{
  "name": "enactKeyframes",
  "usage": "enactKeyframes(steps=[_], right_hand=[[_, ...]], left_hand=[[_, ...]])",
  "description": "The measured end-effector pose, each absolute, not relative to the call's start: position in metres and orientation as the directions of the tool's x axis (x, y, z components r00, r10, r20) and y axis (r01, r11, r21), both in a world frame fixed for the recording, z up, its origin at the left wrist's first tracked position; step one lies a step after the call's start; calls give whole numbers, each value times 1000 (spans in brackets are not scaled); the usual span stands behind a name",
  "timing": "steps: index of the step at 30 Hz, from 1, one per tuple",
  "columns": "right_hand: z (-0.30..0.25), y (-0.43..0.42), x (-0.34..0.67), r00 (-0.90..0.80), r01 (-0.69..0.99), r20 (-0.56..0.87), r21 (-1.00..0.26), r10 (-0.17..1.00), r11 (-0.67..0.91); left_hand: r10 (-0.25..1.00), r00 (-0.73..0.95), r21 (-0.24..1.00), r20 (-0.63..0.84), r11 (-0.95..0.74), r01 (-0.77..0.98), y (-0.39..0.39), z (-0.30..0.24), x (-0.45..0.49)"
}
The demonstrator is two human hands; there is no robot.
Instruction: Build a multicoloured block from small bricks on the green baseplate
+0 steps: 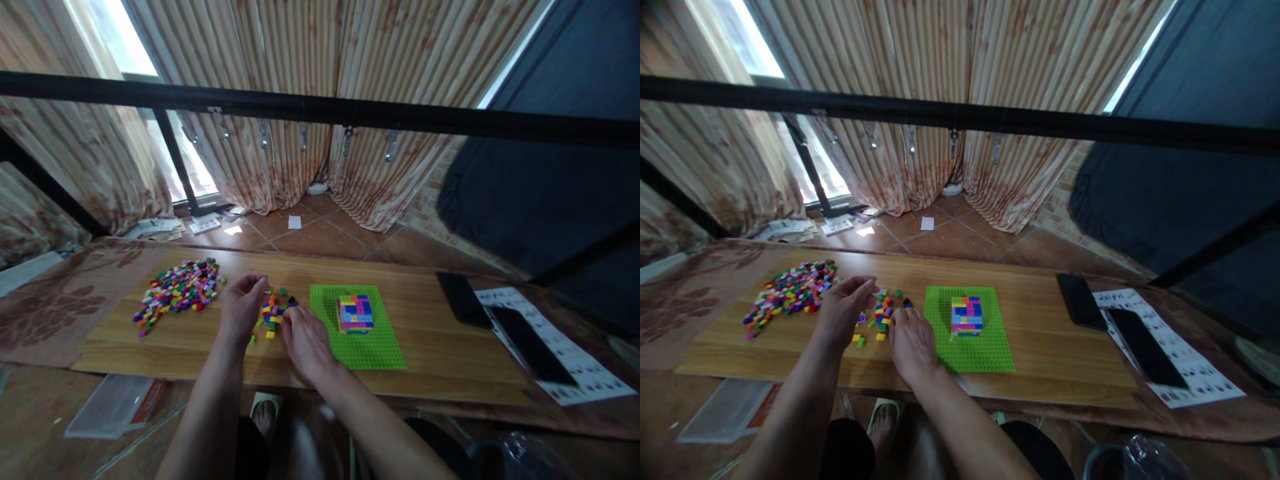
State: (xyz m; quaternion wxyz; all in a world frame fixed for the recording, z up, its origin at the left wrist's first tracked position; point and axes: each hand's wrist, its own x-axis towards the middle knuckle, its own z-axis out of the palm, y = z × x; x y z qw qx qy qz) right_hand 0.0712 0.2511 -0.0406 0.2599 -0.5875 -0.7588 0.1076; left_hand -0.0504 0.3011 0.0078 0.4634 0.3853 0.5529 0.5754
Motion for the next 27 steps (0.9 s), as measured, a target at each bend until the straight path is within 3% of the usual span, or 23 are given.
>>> enactKeyframes(steps=[3, 7, 13, 22, 27], right_hand=[[-28, 246, 92, -88, 750, 341, -596, 936, 288], [-15, 240, 123, 84, 652, 447, -701, 891, 290], [-4, 232, 151, 122, 635, 485, -709, 866, 307], [-2, 225, 167, 83, 532, 418, -786, 905, 315], [-11, 226, 177, 65, 359, 360, -879, 931, 315]], left_hand=[[977, -197, 992, -80, 59, -110, 299, 7, -43], [987, 64, 980, -147, 154, -129, 291, 9, -24], [917, 353, 944, -185, 266, -198, 278, 11, 6], [872, 432, 918, -230, 342, -201, 276, 7, 25], [854, 474, 895, -216, 367, -254, 279, 5, 29]])
